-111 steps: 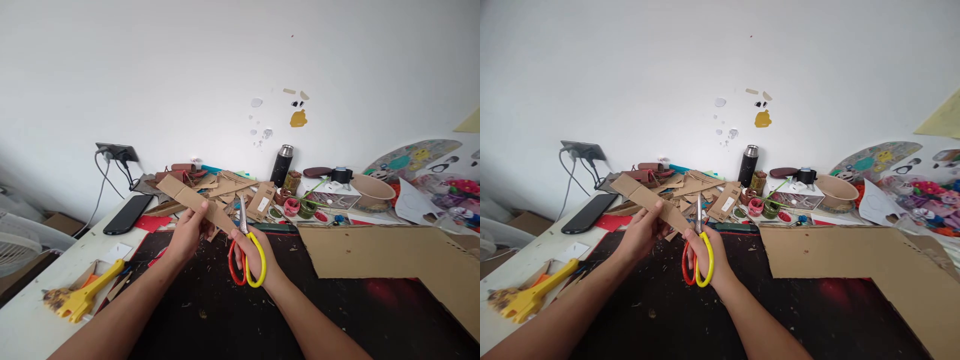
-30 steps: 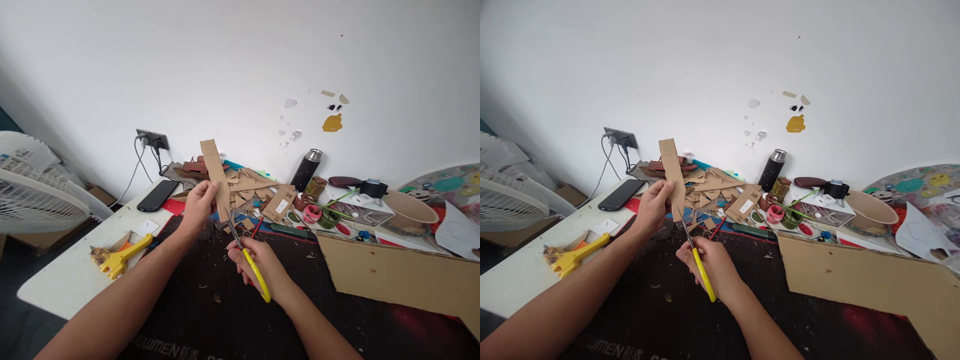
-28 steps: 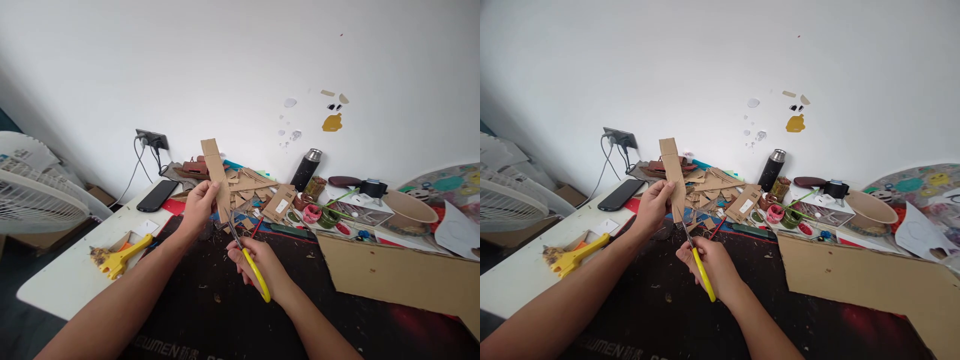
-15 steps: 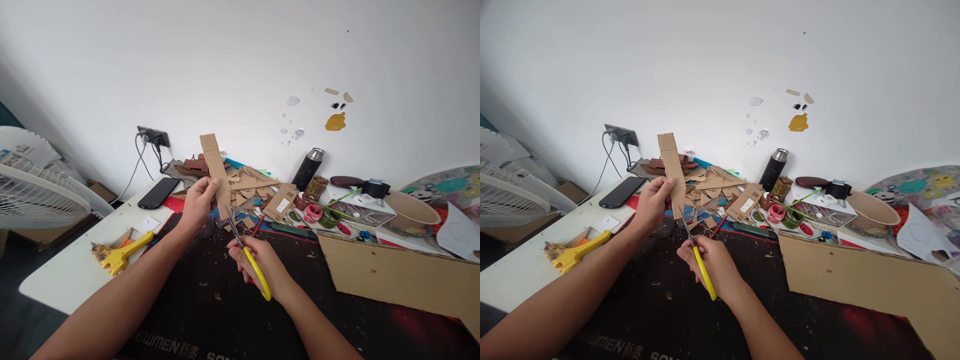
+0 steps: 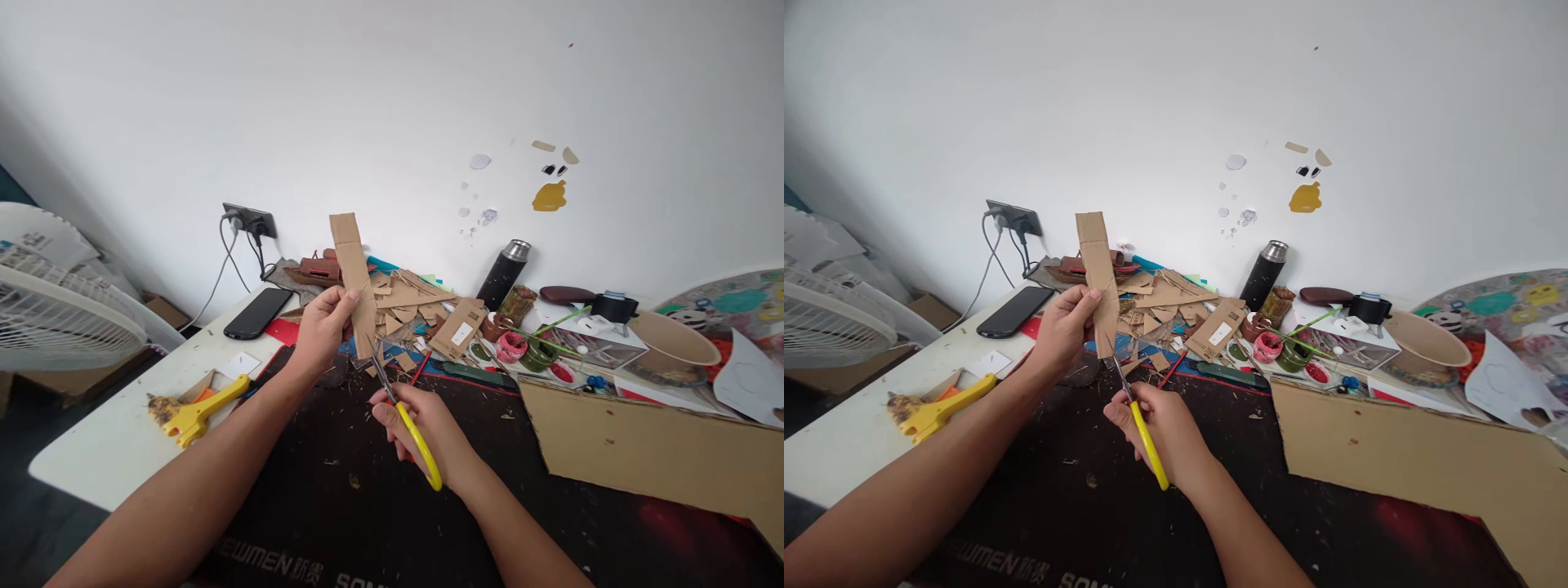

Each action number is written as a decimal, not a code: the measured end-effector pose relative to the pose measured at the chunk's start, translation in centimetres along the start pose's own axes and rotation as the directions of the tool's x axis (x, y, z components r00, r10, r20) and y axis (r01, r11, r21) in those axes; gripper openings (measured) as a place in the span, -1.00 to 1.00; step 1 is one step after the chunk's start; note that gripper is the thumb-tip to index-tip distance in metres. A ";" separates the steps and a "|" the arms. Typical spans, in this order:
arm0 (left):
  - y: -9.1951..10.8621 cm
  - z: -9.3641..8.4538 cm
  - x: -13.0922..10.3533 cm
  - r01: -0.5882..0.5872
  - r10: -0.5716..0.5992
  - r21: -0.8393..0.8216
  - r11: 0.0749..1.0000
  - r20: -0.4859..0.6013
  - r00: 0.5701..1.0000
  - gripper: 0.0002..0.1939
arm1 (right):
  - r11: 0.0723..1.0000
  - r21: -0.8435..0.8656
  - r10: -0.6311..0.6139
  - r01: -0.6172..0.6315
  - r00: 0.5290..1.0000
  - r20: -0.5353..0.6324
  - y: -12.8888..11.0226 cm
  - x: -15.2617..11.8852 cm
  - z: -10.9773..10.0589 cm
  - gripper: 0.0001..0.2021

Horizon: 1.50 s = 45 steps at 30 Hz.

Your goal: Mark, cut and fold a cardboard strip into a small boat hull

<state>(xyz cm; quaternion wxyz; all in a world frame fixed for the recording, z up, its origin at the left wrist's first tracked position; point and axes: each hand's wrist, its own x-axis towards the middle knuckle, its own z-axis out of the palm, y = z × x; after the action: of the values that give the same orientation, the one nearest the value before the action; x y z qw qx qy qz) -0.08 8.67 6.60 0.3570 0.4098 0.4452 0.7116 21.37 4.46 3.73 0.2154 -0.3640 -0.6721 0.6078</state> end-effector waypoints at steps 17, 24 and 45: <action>0.0 0.1 -0.2 0.004 -0.004 -0.006 1.000 0.000 1.000 -0.44 | 1.000 0.018 0.001 -0.001 1.000 0.014 0.0 -0.1 0.1 -0.43; -0.2 0.1 -0.1 0.003 -0.003 -0.005 1.000 0.011 1.000 -0.44 | 1.000 0.010 0.011 -0.011 1.000 0.013 -0.1 -0.1 0.1 -0.43; -0.4 0.3 -0.3 0.008 -0.009 0.022 1.000 0.019 1.000 -0.44 | 0.999 -0.047 -0.012 0.011 1.000 -0.018 0.5 0.0 0.2 -0.52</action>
<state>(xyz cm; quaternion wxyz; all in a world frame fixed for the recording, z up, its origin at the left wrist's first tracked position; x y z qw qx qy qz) 0.33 8.61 6.25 0.3600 0.4185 0.4511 0.7013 21.37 4.31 3.25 0.2163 -0.3706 -0.6863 0.5873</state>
